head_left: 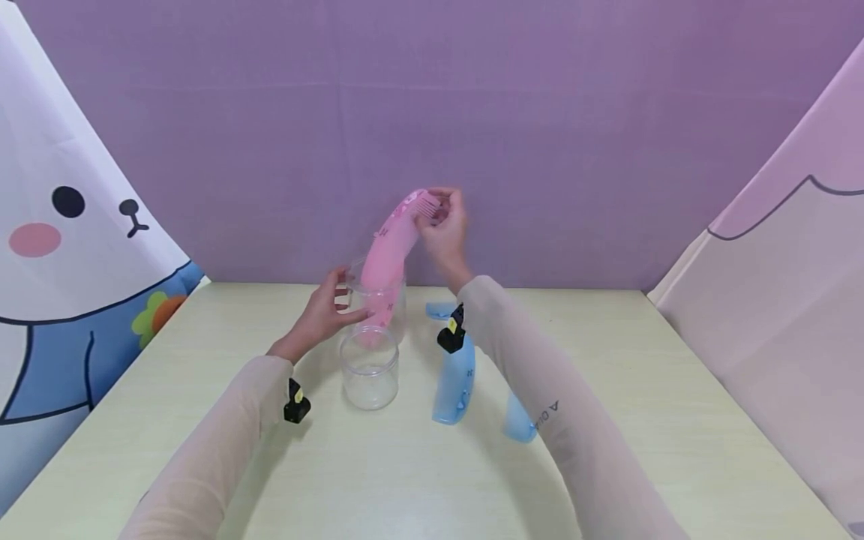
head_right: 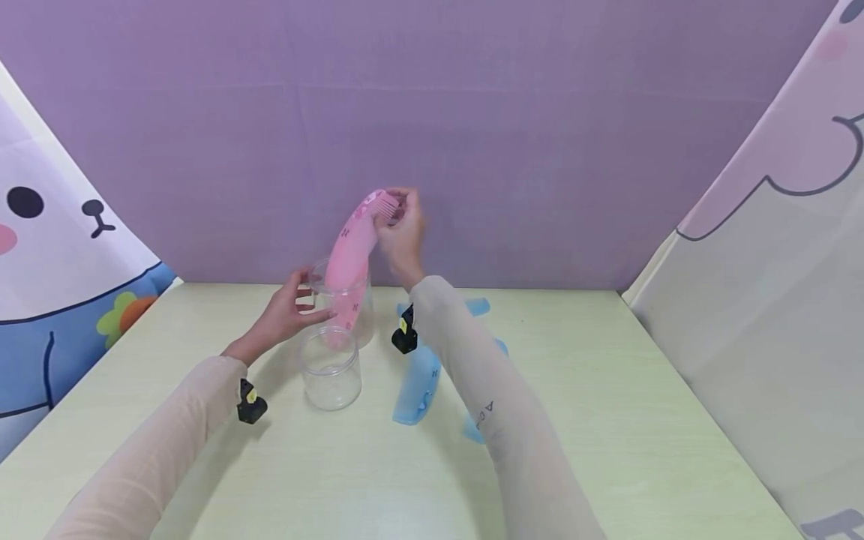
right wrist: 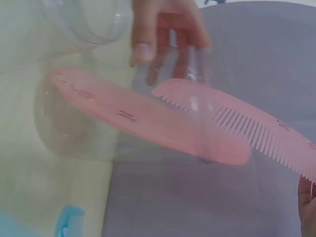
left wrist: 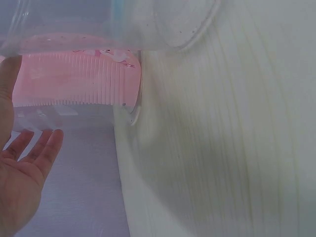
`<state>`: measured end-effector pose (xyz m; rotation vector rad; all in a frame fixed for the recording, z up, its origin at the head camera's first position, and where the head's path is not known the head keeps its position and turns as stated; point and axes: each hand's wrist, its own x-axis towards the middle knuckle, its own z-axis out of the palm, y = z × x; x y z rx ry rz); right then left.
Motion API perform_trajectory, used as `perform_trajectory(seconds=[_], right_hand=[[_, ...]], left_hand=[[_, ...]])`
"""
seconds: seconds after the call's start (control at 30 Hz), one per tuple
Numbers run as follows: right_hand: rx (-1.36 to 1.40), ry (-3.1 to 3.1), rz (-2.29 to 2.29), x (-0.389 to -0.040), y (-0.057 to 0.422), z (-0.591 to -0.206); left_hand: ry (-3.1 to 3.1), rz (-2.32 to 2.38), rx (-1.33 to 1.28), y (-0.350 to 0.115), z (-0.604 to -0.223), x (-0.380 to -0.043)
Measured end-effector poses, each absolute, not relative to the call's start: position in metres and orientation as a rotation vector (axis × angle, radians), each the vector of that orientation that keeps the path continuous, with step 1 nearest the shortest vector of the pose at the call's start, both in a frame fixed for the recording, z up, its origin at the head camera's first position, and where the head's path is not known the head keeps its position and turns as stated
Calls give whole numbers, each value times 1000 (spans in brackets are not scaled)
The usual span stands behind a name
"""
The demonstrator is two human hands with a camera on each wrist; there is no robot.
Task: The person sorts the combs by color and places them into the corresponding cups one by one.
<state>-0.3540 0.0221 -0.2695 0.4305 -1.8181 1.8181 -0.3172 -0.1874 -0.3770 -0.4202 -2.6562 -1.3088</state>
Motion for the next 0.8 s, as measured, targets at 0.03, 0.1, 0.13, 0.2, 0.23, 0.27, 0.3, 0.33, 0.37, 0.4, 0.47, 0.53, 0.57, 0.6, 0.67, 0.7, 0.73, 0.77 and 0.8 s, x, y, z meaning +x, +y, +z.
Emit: perform_trajectory(seconds=[0.03, 0.1, 0.13, 0.2, 0.23, 0.27, 0.3, 0.33, 0.37, 0.4, 0.47, 0.53, 0.57, 0.6, 0.67, 0.7, 0.73, 0.77, 0.8], right_hand=[[436, -1833, 1802, -353, 20, -272], [449, -1857, 1781, -351, 17, -277], [455, -1869, 1774, -350, 15, -279], [470, -1889, 1764, -349, 11, -284], [480, -1898, 1763, -348, 10, -286], [485, -1911, 1756, -347, 8, -289], [493, -1919, 1752, -347, 6, -291], [498, -1929, 1746, -346, 5, -293], [503, -1937, 1743, -345, 3, -295], [510, -1944, 1742, -345, 1, -297], [511, -1970, 1724, -343, -1, -301], [513, -1988, 1718, -342, -4, -304], [513, -2000, 1708, -341, -5, -305], [512, -2009, 1696, -341, -6, -307], [513, -2015, 1676, -340, -8, -310], [514, -2020, 1668, -340, -9, -312], [515, -2021, 1663, -340, -9, -313], [516, -2026, 1654, -340, -10, -314], [518, -2032, 1652, -340, -11, -315]], left_hand=[[-2654, -1310, -424, -188, -377, -317], [-2651, -1313, -431, -188, -377, -316], [-2652, -1311, -431, -188, -376, -316], [-2653, -1312, -433, -188, -376, -316], [-2654, -1311, -432, -188, -376, -315], [-2654, -1311, -431, -188, -375, -315], [-2655, -1311, -429, -188, -375, -315], [-2656, -1312, -428, -188, -375, -315], [-2653, -1315, -428, -188, -374, -314], [-2650, -1317, -428, -188, -374, -314], [-2646, -1318, -428, -188, -374, -314], [-2644, -1319, -428, -189, -373, -314], [-2643, -1317, -428, -189, -373, -314], [-2644, -1315, -427, -189, -373, -314], [-2644, -1313, -428, -189, -374, -314], [-2645, -1312, -429, -189, -374, -314], [-2644, -1313, -429, -189, -374, -314], [-2645, -1312, -429, -189, -374, -314], [-2646, -1314, -428, -189, -374, -314]])
